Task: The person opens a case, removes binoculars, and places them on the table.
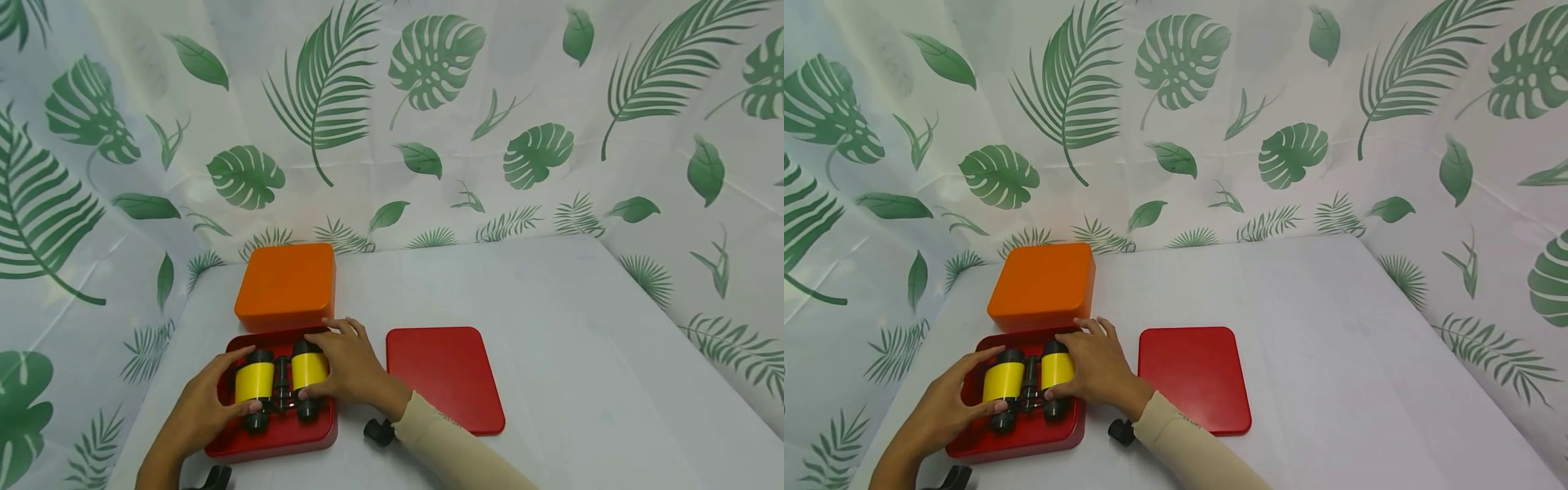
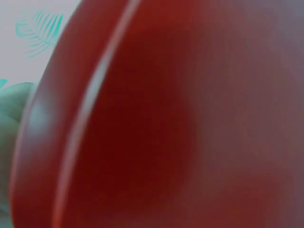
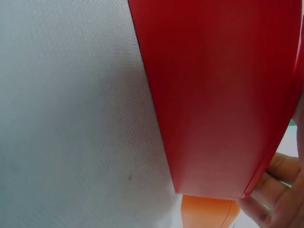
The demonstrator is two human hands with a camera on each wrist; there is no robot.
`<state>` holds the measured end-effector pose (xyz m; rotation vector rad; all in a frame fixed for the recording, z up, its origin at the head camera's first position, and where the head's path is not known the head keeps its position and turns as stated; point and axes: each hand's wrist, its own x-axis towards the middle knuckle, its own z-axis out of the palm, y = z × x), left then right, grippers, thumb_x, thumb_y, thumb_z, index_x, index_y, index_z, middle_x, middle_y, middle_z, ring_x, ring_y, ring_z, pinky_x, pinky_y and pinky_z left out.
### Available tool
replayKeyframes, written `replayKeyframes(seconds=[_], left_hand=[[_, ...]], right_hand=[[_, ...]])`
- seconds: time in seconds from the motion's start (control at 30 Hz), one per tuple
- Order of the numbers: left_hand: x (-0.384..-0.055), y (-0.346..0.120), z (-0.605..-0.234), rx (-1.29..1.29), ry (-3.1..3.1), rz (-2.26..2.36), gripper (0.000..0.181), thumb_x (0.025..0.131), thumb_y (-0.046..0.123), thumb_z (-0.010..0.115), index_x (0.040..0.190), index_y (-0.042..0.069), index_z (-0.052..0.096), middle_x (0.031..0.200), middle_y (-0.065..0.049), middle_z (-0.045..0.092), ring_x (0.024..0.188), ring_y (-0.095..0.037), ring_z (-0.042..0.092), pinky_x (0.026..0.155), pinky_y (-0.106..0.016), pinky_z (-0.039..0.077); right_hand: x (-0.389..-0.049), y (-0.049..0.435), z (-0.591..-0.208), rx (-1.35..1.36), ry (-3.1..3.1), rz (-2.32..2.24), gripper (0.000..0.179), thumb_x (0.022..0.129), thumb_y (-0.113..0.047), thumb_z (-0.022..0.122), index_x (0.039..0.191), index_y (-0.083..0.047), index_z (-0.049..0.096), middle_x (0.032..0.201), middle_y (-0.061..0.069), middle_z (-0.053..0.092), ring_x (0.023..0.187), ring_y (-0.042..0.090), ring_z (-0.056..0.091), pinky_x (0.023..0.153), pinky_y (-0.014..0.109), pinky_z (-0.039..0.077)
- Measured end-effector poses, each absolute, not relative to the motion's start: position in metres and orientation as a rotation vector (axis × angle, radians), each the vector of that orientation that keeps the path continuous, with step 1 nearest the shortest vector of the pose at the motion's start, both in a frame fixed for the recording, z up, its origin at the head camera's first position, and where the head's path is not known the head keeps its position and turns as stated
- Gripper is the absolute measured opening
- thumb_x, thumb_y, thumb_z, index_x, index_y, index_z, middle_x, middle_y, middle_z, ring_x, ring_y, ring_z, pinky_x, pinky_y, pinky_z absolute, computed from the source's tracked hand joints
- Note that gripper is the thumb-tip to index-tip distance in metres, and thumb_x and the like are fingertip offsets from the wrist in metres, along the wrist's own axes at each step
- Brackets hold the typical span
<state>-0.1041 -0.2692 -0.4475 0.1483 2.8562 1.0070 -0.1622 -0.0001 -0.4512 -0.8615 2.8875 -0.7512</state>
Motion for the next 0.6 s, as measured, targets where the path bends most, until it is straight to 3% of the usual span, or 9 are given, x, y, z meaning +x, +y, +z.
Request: replayKeyframes(seconds=[0.27,0.6], left_hand=[[-0.1,-0.271,-0.446,0.212,2.905,0.954,0.094,0.08,0.037,0.093,0.16,0.018,0.046,0.158,-0.024,0.051,0.141,-0.053,0.049,0.111,-0.077,0.039],[-0.103,-0.277,-0.436,0.186,2.795,0.843,0.099,0.083,0.027,0.092,0.165,0.017,0.037,0.16,-0.025,0.048,0.143,-0.055,0.044,0.11,-0.079,0.036]], right_hand=[[-0.164,0.001,-0.451,-0.938,2.893,-0.69,0.088,0.078,-0.058,0.09,0.152,-0.019,0.06,0.147,-0.007,0.067,0.155,0.021,0.039,0.131,0.053,0.023],[-0.166,0.004,-0.445,-1.003,2.828,-0.644,0.086,0.079,-0.043,0.09,0.154,-0.018,0.057,0.149,-0.007,0.066,0.157,0.021,0.035,0.131,0.053,0.023]])
